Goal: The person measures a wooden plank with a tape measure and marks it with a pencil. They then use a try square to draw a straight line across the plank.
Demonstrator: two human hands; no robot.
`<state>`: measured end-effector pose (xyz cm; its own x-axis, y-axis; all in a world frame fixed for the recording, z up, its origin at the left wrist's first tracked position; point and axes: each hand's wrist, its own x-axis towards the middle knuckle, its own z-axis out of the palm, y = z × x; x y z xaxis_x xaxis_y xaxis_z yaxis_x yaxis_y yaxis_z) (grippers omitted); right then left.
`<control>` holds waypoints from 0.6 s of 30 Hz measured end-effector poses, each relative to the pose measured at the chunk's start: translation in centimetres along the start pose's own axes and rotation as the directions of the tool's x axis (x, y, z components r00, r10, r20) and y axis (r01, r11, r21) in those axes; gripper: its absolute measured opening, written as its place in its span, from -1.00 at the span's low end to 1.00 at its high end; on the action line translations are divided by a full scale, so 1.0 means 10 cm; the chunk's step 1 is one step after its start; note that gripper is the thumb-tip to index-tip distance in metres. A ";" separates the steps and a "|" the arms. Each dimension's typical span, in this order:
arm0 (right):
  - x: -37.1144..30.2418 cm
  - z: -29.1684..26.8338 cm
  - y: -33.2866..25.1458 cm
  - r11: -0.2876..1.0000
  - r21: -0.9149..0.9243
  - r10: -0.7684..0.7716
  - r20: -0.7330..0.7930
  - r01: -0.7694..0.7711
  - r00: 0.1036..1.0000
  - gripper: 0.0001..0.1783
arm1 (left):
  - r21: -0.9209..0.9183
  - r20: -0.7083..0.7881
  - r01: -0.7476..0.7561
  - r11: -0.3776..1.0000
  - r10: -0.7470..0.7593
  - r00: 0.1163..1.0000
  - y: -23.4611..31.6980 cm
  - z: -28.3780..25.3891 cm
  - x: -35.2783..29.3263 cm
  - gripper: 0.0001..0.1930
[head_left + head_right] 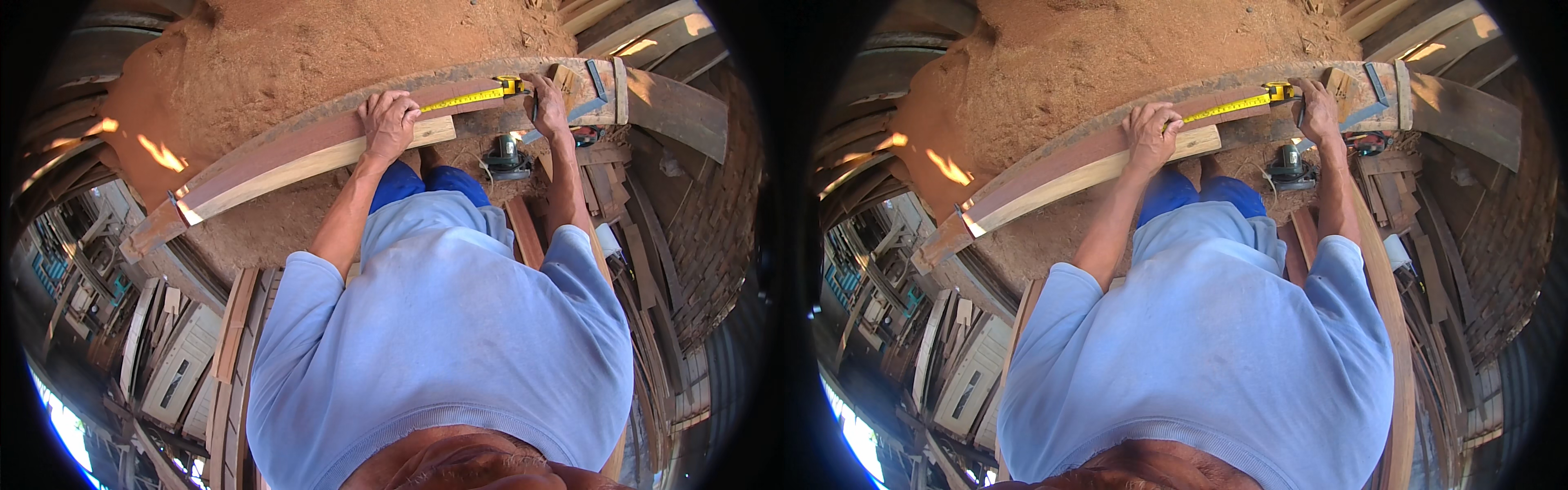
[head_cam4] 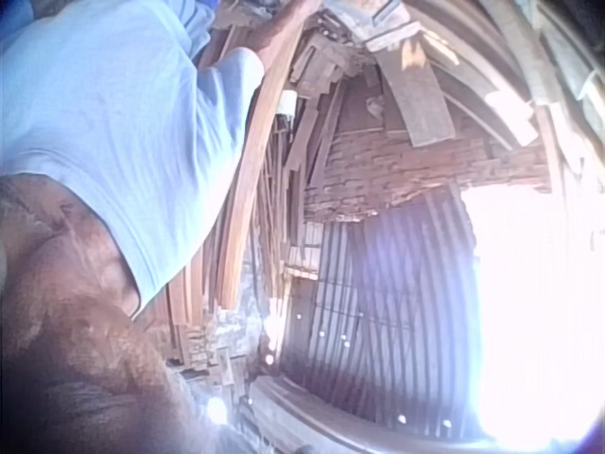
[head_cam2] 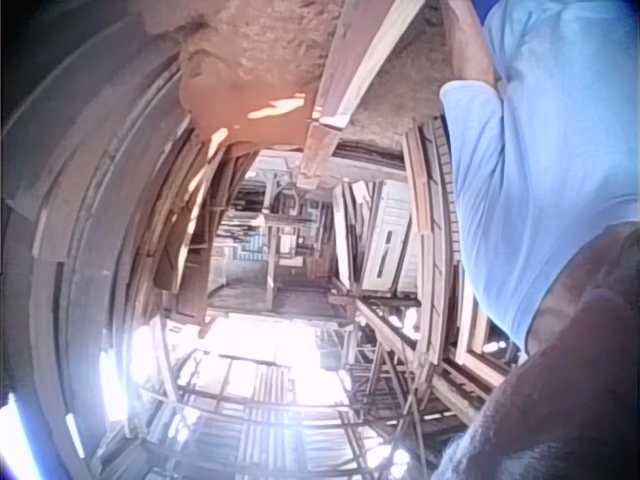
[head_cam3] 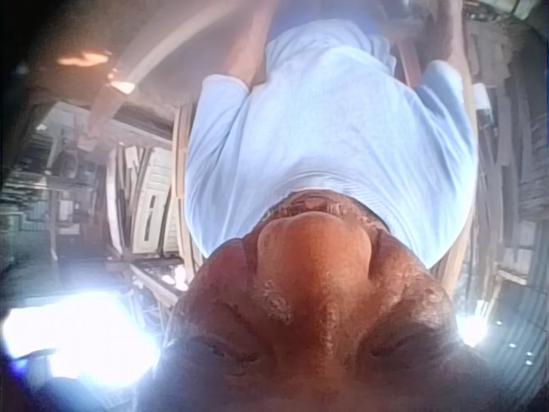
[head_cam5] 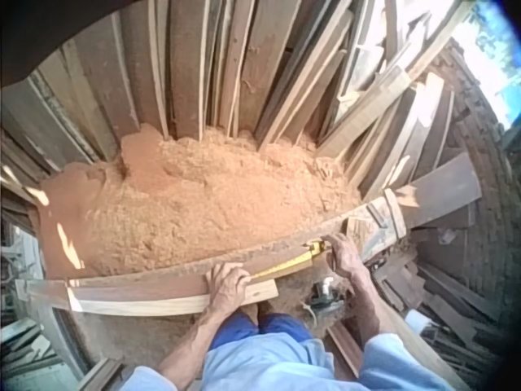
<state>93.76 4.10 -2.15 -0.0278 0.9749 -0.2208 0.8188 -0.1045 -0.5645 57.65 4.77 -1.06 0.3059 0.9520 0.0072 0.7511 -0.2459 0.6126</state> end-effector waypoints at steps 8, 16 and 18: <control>0.17 0.26 0.14 0.988 -0.109 -0.098 0.113 0.110 0.989 -0.47 | -0.002 0.019 0.012 1.000 -0.012 1.000 0.03 -0.04 0.01 -0.93; -0.18 -0.30 -0.13 0.990 -0.138 0.005 0.108 0.010 0.994 -0.60 | -0.106 0.352 0.184 0.977 -0.136 0.926 0.41 -0.54 0.48 -0.86; -0.29 -0.43 -0.27 0.992 -0.127 0.026 0.116 -0.012 0.993 -0.60 | -0.160 0.392 0.204 0.966 -0.128 0.911 0.63 -0.58 0.62 -0.84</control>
<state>94.08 2.43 3.44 -0.0727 0.9423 -0.3267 0.8851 -0.0901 -0.4566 60.86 10.17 7.45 0.4121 0.8274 -0.3817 0.6941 -0.0137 0.7198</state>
